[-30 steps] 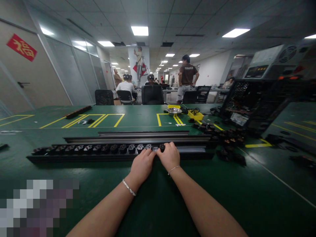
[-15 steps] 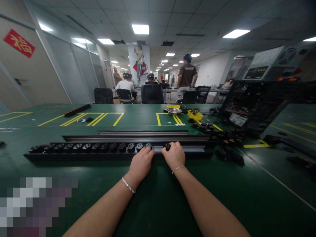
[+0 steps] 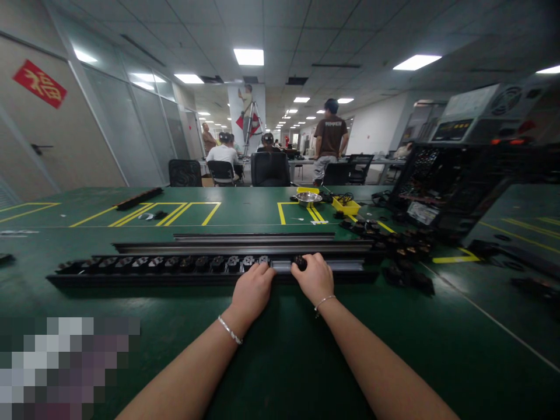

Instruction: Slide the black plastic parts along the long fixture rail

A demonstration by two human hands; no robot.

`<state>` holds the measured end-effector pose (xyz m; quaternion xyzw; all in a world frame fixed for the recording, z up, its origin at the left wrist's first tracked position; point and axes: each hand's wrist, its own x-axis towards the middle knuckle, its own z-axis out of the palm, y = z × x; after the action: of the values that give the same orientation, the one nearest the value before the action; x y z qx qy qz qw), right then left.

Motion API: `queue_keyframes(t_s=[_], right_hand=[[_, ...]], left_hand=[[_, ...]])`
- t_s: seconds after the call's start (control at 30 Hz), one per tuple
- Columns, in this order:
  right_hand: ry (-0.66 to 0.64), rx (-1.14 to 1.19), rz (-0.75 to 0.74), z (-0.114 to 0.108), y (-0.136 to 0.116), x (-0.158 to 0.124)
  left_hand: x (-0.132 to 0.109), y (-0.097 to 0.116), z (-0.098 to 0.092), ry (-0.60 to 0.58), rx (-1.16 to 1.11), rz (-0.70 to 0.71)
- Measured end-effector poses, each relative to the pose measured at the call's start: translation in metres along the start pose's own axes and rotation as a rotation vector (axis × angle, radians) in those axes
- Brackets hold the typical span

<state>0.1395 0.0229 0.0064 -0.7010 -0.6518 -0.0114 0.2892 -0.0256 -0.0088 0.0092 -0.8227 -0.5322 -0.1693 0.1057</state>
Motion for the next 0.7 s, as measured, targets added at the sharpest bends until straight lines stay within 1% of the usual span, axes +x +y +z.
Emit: queue_keyframes(t_s=[0.07,0.27,0.5,0.7], right_hand=[[-0.015,0.018,-0.019,-0.0002,0.0033,-0.0002],[0.049,0.023,-0.007,0.0026,0.0041,-0.0033],[0.067,0.01,-0.005,0.0033,0.0028,-0.0025],[0.078,-0.002,0.008,0.0006,0.0112,0.0005]], left_hand=[[0.0001,0.0001,-0.0001,0.002,0.002,0.001],[0.0004,0.0002,-0.0008,-0.013,0.012,-0.006],[0.0005,-0.0007,0.0016,0.014,0.012,0.002],[0.001,-0.0004,0.0019,0.009,0.016,0.002]])
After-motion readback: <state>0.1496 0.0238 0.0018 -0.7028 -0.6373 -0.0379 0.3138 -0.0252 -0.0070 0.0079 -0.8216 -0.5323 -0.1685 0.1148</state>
